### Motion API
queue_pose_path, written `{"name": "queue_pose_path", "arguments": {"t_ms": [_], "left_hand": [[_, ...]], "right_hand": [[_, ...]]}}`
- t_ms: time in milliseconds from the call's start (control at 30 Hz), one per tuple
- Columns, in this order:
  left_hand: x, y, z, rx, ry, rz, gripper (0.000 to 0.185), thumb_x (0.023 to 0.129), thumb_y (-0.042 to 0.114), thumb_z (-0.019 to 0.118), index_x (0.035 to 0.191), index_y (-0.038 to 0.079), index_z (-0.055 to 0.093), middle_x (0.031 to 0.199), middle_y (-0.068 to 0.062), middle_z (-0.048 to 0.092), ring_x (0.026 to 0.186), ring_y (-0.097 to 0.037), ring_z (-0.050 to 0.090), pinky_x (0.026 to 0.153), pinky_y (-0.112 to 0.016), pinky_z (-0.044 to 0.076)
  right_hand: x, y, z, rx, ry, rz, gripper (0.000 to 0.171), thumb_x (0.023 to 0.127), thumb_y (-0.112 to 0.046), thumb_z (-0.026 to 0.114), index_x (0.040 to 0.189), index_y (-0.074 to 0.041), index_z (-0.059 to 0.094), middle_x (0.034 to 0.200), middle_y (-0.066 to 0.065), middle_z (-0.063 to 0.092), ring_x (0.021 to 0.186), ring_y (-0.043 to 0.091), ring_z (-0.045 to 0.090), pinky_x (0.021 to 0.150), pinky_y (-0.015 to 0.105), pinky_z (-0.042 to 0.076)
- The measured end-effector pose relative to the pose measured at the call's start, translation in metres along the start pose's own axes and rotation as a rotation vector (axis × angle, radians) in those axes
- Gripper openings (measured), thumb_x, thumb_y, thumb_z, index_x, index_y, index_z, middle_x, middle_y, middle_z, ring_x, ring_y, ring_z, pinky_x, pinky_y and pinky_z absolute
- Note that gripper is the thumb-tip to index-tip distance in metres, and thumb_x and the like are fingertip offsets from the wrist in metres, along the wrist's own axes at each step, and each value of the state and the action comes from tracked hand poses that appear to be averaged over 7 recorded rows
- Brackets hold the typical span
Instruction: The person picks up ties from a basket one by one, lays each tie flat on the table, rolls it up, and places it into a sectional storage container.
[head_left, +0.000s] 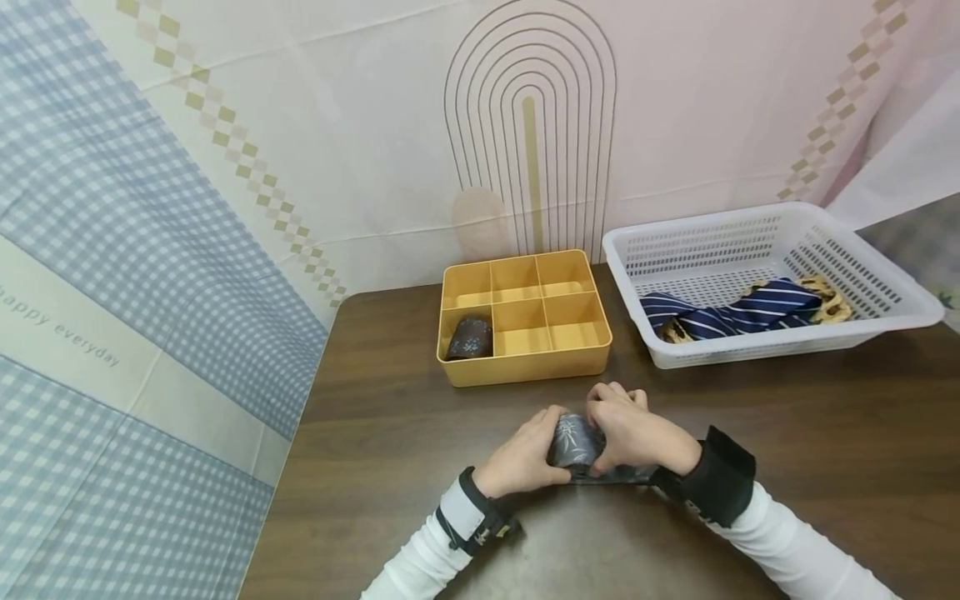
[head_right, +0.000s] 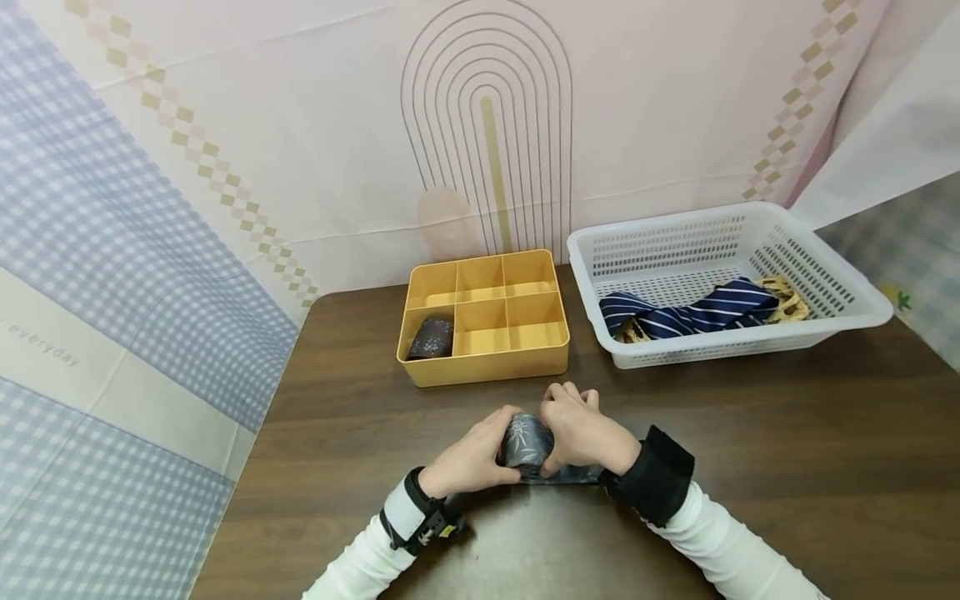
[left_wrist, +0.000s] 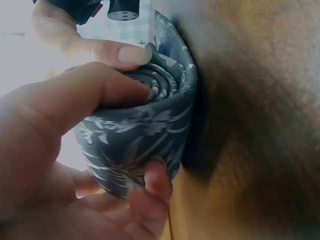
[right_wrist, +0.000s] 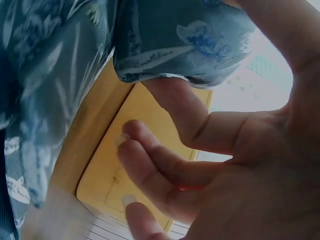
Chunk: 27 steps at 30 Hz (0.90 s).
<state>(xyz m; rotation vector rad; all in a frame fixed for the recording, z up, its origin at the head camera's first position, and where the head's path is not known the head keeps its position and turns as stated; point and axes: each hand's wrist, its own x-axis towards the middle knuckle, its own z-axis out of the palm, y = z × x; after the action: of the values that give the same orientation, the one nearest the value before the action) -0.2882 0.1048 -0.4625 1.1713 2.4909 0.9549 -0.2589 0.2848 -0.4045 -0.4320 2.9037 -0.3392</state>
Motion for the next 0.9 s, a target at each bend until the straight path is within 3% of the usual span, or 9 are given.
{"name": "queue_pose_path", "arguments": {"t_ms": [167,333,500,633,900], "left_hand": [[-0.003,-0.002,0.001,-0.028,0.026,0.022,0.070,0.070,0.011,0.082,0.128,0.008,0.043,0.121,-0.008,0.057,0.107,-0.017,0.057,0.090,-0.024,0.047],[-0.008,0.001,-0.001,0.000,0.090,0.021,0.067,0.066,0.011,0.084,0.121,0.004,0.045,0.112,-0.011,0.060,0.099,-0.019,0.060,0.084,-0.025,0.050],[-0.010,0.007,-0.006,0.047,0.115,-0.044,0.066,0.064,0.013,0.086,0.117,0.003,0.047,0.105,-0.012,0.062,0.091,-0.019,0.061,0.076,-0.025,0.051],[-0.009,0.011,-0.010,0.056,0.086,-0.097,0.070,0.065,0.013,0.086,0.121,0.004,0.046,0.106,-0.012,0.061,0.091,-0.019,0.061,0.075,-0.026,0.050],[-0.010,0.014,-0.011,0.088,0.064,-0.091,0.073,0.070,0.016,0.083,0.130,0.005,0.043,0.110,-0.010,0.057,0.093,-0.018,0.060,0.078,-0.026,0.051]], "right_hand": [[0.003,-0.001,0.001,-0.020,-0.041,0.018,0.047,0.052,-0.030,0.094,0.076,-0.012,0.058,0.104,0.009,0.053,0.096,0.028,0.044,0.070,0.039,0.026],[-0.001,-0.002,0.002,-0.002,0.103,-0.097,0.062,0.049,-0.033,0.094,0.097,-0.011,0.062,0.111,0.012,0.051,0.102,0.031,0.043,0.073,0.041,0.027],[-0.002,-0.006,0.002,0.059,0.215,-0.197,0.064,0.052,-0.034,0.093,0.103,-0.011,0.064,0.121,0.018,0.050,0.109,0.033,0.042,0.077,0.043,0.028],[-0.003,-0.007,0.000,0.059,0.224,-0.158,0.059,0.052,-0.034,0.094,0.099,-0.011,0.065,0.124,0.020,0.050,0.112,0.035,0.041,0.078,0.045,0.027],[-0.004,-0.005,-0.003,0.026,0.184,-0.098,0.051,0.051,-0.032,0.094,0.087,-0.014,0.062,0.119,0.018,0.051,0.109,0.035,0.041,0.075,0.045,0.027]]}}
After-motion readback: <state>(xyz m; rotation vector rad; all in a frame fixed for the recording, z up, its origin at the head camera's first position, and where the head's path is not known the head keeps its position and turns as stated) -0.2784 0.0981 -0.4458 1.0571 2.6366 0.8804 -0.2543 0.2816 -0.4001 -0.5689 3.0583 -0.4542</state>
